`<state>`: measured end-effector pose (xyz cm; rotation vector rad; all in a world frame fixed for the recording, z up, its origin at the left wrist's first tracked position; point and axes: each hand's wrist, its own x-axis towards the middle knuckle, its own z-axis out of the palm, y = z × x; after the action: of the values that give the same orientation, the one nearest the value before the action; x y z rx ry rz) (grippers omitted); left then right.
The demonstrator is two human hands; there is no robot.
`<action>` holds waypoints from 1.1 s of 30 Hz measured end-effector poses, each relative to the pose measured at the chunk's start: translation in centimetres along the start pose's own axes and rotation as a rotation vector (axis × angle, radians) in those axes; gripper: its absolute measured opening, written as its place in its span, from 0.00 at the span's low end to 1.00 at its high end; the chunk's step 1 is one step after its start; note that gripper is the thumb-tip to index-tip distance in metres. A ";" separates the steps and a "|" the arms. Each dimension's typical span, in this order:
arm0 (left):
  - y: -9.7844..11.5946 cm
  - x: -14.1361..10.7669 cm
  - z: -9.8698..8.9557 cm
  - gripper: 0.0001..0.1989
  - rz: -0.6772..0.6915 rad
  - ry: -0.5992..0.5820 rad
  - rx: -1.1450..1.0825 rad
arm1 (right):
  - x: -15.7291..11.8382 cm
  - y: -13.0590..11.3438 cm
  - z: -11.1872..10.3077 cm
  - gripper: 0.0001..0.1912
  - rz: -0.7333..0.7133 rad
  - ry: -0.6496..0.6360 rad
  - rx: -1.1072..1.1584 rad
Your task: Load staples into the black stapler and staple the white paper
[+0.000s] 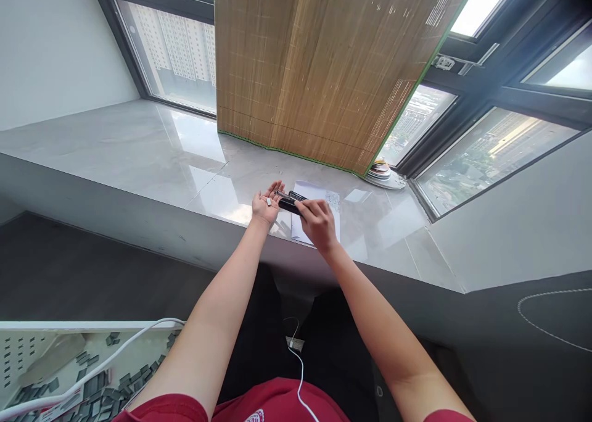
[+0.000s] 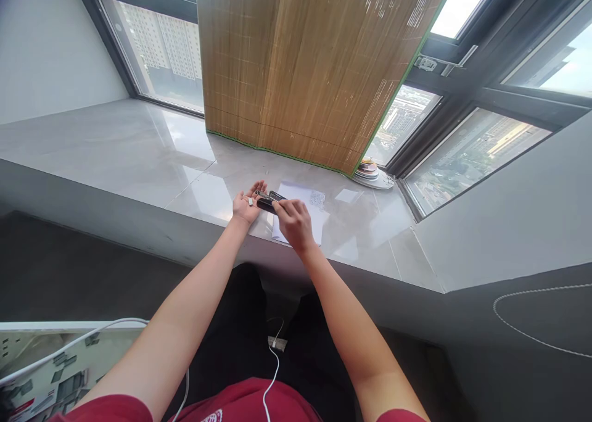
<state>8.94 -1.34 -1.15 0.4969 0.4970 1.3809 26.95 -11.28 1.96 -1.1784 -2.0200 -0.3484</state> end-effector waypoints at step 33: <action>0.5 0.1 -0.4 0.35 -0.134 0.043 -0.142 | 5.9 -4.9 6.9 0.07 0.575 -0.226 0.413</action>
<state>8.35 -1.17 -1.20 0.3131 0.4555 1.2902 17.91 -6.35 2.23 -1.4957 -1.7136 0.4810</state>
